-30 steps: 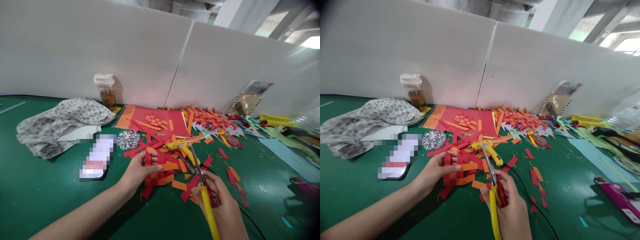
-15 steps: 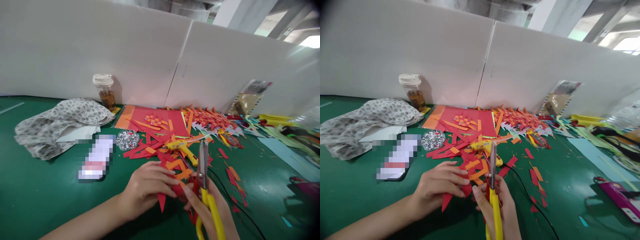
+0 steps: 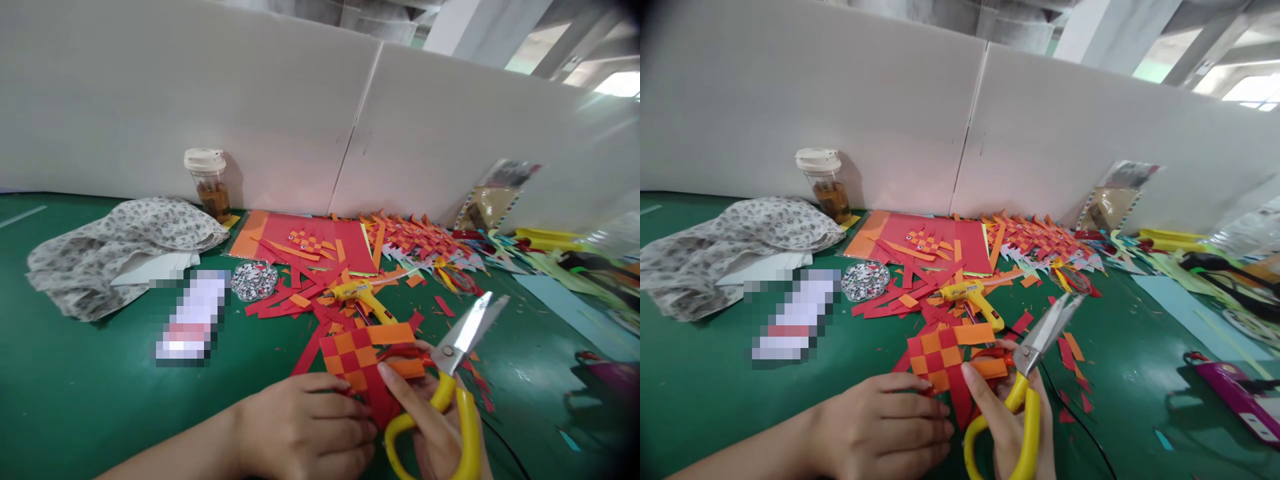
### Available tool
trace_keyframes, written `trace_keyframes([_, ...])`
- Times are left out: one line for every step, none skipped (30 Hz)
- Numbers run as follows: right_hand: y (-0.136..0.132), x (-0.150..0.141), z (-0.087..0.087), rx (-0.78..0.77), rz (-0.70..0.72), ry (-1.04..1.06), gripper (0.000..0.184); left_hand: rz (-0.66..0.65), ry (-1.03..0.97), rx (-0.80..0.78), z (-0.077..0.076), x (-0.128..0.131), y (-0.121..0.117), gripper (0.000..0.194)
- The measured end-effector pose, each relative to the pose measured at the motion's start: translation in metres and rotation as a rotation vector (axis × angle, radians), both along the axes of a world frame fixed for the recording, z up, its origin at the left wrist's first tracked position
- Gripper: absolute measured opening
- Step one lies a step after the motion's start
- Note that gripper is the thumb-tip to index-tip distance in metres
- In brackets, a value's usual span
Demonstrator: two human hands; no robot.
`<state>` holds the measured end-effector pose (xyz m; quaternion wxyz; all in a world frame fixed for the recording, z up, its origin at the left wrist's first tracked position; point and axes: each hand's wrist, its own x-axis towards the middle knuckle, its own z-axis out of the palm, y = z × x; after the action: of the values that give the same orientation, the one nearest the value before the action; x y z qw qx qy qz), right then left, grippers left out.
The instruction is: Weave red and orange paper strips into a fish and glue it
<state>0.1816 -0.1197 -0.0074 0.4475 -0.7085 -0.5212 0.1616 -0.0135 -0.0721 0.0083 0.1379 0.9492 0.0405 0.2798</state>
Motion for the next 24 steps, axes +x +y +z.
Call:
trace_keyframes([0.001, 0.001, 0.003, -0.003, -0.005, 0.047, 0.049, 0.002, 0.004, 0.006, 0.001, 0.001, 0.000, 0.025])
trace_keyframes([0.003, 0.002, 0.006, -0.006, -0.007, 0.088, 0.049, 0.003, 0.002, 0.007, 0.001, 0.002, -0.001, 0.024])
trace_keyframes([0.004, 0.003, 0.009, -0.010, -0.011, 0.121, 0.048, 0.000, 0.000, 0.004, 0.001, 0.003, -0.001, 0.024])
trace_keyframes([0.006, 0.004, 0.011, -0.011, -0.022, 0.149, 0.048, -0.008, 0.005, -0.004, 0.000, 0.004, -0.002, 0.024])
trace_keyframes([0.007, 0.005, 0.013, -0.012, -0.037, 0.174, 0.049, -0.020, 0.024, -0.011, -0.001, 0.004, -0.002, 0.025])
trace_keyframes([0.008, 0.006, 0.014, -0.003, -0.064, 0.198, 0.049, -0.032, 0.050, -0.018, -0.003, 0.005, -0.003, 0.025])
trace_keyframes([0.008, 0.008, 0.013, 0.016, -0.098, 0.216, 0.050, -0.038, 0.074, -0.028, -0.004, 0.005, -0.003, 0.026])
trace_keyframes([0.008, 0.010, 0.012, 0.041, -0.134, 0.227, 0.050, -0.031, 0.092, -0.039, -0.006, 0.005, -0.003, 0.026])
trace_keyframes([0.008, 0.012, 0.010, 0.069, -0.164, 0.232, 0.051, -0.006, 0.098, -0.055, -0.009, 0.005, -0.002, 0.026])
trace_keyframes([0.008, 0.013, 0.007, 0.096, -0.184, 0.230, 0.051, 0.041, 0.075, -0.076, -0.011, 0.005, -0.001, 0.025])
trace_keyframes([0.008, 0.015, 0.005, 0.118, -0.197, 0.230, 0.053, 0.104, 0.029, -0.107, -0.013, 0.005, 0.000, 0.022])
trace_keyframes([0.008, 0.016, 0.002, 0.135, -0.202, 0.238, 0.055, 0.179, -0.032, -0.150, -0.015, 0.005, 0.002, 0.019])
trace_keyframes([0.009, 0.016, 0.000, 0.149, -0.200, 0.259, 0.058, 0.266, -0.114, -0.205, -0.016, 0.005, 0.005, 0.014])
trace_keyframes([0.009, 0.016, -0.001, 0.169, -0.198, 0.291, 0.060, 0.350, -0.177, -0.275, -0.017, 0.005, 0.007, 0.010])
trace_keyframes([0.009, 0.015, -0.002, 0.186, -0.189, 0.331, 0.062, 0.435, -0.225, -0.347, -0.018, 0.005, 0.009, 0.008])
trace_keyframes([0.009, 0.013, -0.002, 0.198, -0.177, 0.374, 0.063, 0.509, -0.262, -0.390, -0.018, 0.005, 0.011, 0.011])
trace_keyframes([0.009, 0.011, -0.003, 0.202, -0.162, 0.415, 0.064, 0.557, -0.279, -0.402, -0.017, 0.004, 0.012, 0.014])
trace_keyframes([0.009, 0.008, -0.003, 0.198, -0.147, 0.447, 0.064, 0.582, -0.292, -0.374, -0.017, 0.004, 0.013, 0.017])
trace_keyframes([0.008, 0.005, -0.004, 0.186, -0.135, 0.466, 0.064, 0.583, -0.296, -0.312, -0.016, 0.004, 0.013, 0.018])
trace_keyframes([0.008, 0.003, -0.005, 0.173, -0.125, 0.481, 0.063, 0.569, -0.293, -0.233, -0.015, 0.004, 0.012, 0.018])
trace_keyframes([0.008, 0.000, -0.006, 0.163, -0.117, 0.494, 0.063, 0.551, -0.281, -0.153, -0.014, 0.005, 0.011, 0.017])
trace_keyframes([0.008, -0.003, -0.006, 0.154, -0.107, 0.501, 0.062, 0.539, -0.261, -0.085, -0.014, 0.005, 0.009, 0.015])
trace_keyframes([0.008, -0.005, -0.007, 0.146, -0.089, 0.497, 0.061, 0.539, -0.239, -0.035, -0.013, 0.006, 0.007, 0.012])
trace_keyframes([0.008, -0.007, -0.008, 0.150, -0.074, 0.475, 0.060, 0.545, -0.218, -0.001, -0.013, 0.007, 0.006, 0.009])
